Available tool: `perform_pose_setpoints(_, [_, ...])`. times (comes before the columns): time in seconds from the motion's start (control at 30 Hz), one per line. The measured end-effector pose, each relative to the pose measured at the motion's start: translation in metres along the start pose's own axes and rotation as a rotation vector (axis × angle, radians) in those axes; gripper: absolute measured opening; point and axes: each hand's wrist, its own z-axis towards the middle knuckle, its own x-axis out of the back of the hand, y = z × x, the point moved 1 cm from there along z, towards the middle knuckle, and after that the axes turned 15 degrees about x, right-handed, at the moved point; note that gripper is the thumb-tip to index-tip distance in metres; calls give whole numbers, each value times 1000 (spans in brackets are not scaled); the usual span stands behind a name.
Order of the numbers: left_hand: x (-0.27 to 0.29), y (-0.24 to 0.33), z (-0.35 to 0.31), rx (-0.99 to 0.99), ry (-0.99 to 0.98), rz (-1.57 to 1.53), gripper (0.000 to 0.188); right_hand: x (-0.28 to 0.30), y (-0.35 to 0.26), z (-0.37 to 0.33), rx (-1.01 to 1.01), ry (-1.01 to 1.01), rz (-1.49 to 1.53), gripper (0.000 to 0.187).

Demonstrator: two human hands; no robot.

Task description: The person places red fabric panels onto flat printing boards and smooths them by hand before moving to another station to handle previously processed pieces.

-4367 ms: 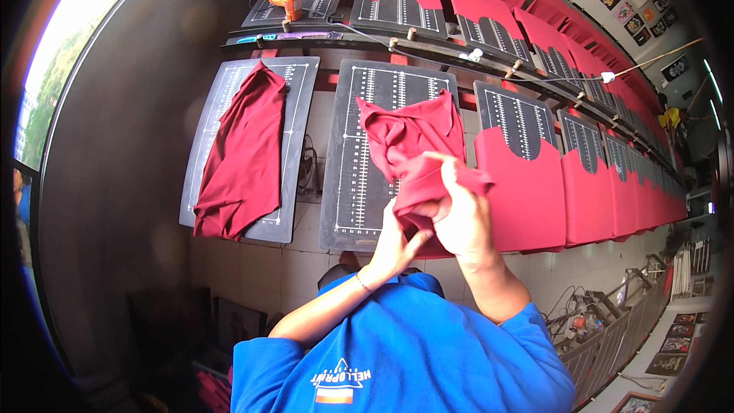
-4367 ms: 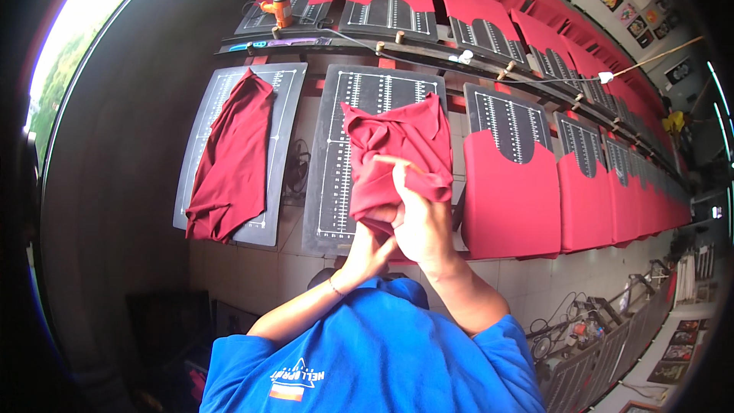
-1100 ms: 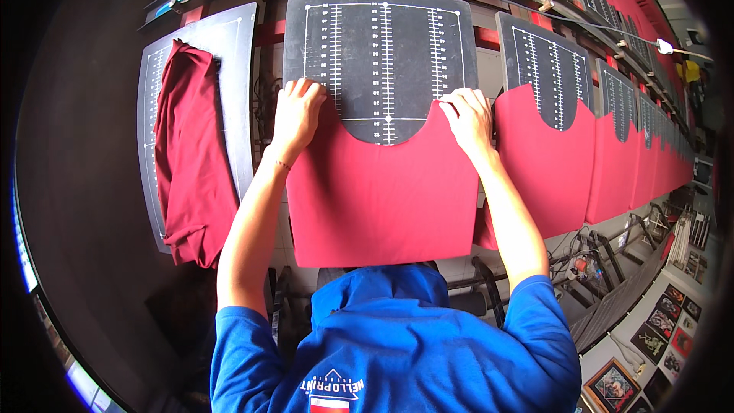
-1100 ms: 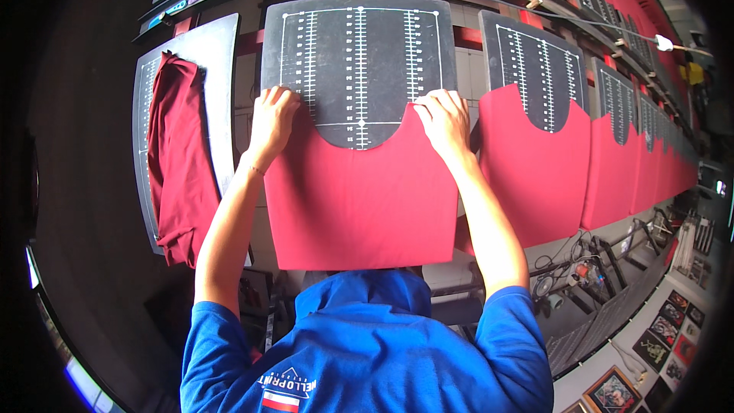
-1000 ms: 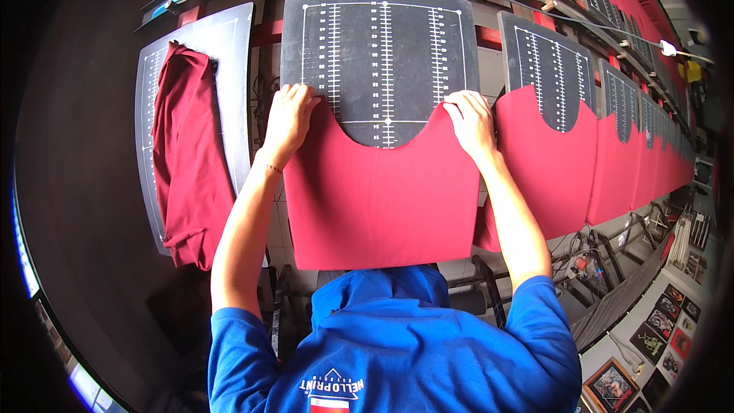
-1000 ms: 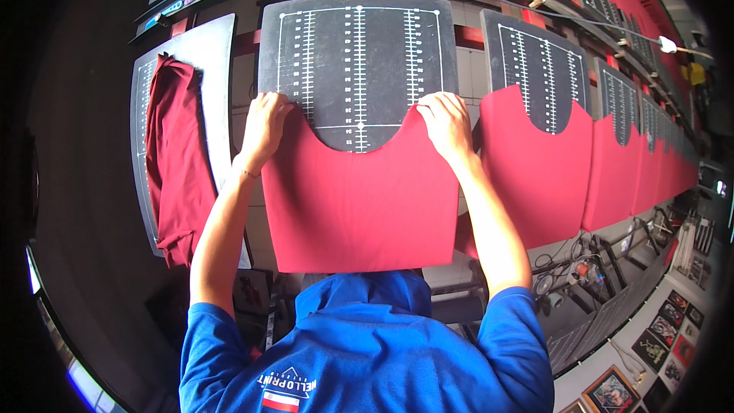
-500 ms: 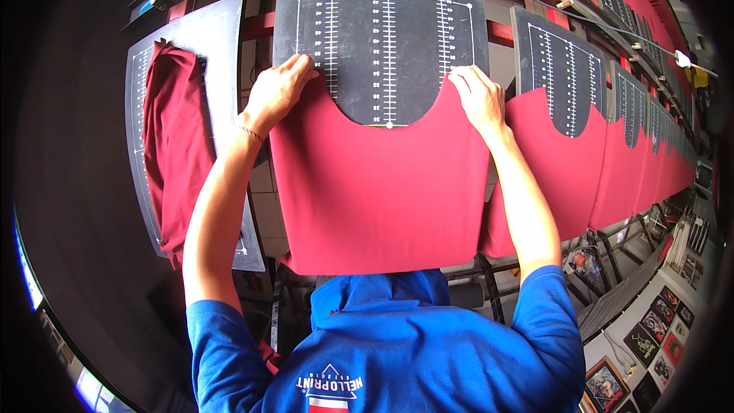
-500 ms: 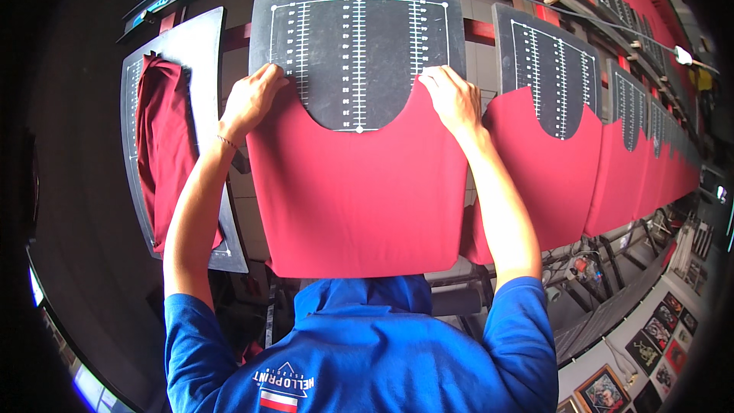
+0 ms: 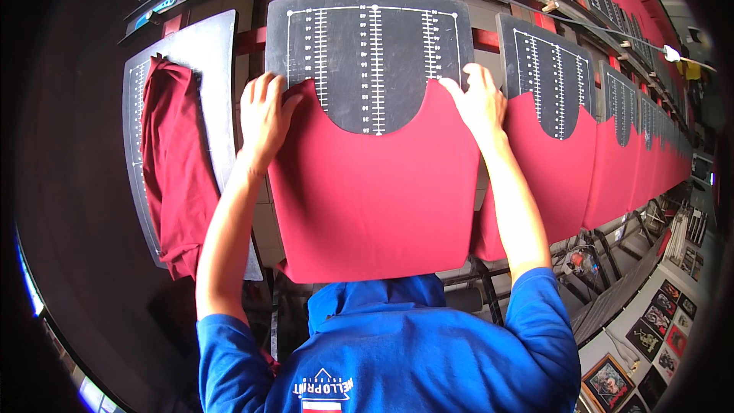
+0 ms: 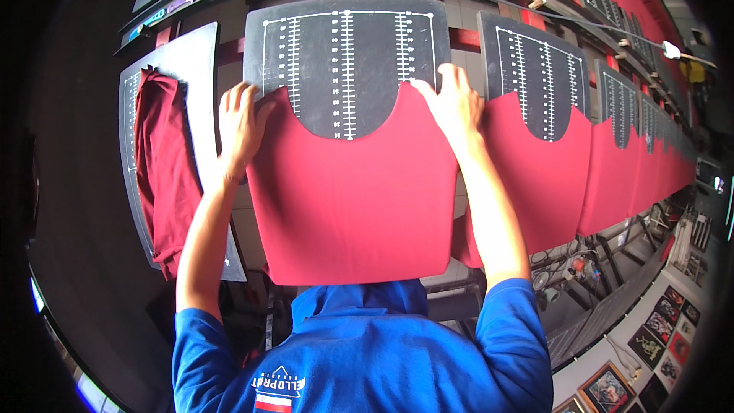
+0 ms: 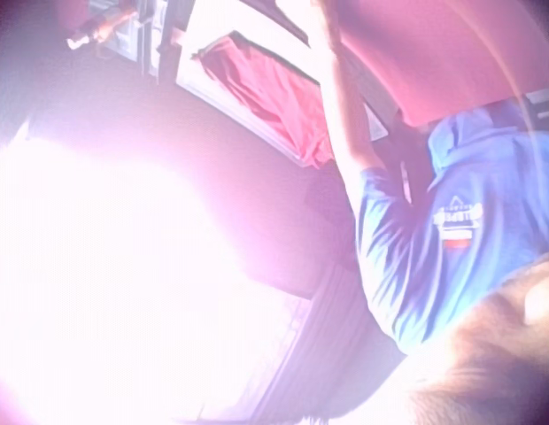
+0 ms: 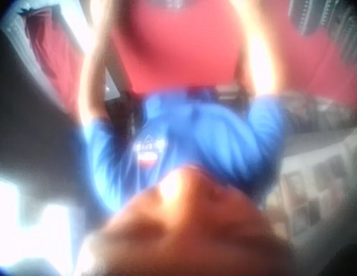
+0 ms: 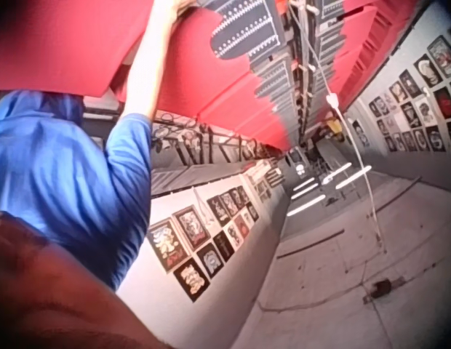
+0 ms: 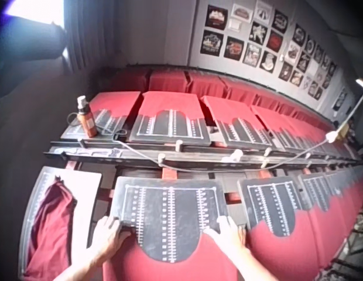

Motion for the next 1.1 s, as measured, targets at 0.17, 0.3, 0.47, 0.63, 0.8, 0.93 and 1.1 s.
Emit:
perform_pose_setpoints(0.17, [3, -33, -151, 955, -385, -808, 70, 10, 44, -79, -181, 298, 120, 39])
perform_pose_setpoints(0.3, [26, -19, -261, 1497, -713, -1155, 81, -2, 21, -212, -564, 104, 733, 52])
perform_pose_setpoints(0.47, [23, -27, -299, 1463, -630, -1564, 68, -28, 3, -339, -1244, -165, 1353, 59])
perform_pose_setpoints(0.63, [28, -24, -292, 1400, -515, -1545, 63, -51, 13, -386, -1144, 105, 1493, 43])
perform_pose_setpoints(0.8, [8, -45, -308, 1319, -483, -1472, 55, -53, 13, -386, -1147, 235, 1374, 38])
perform_pose_setpoints(0.93, [6, -41, -310, 1346, -465, -1519, 56, -19, -8, -338, -706, 16, 671, 45])
perform_pose_setpoints(1.1, [2, -44, -310, 1299, -505, -1456, 62, 16, -107, -238, 227, -171, 294, 61])
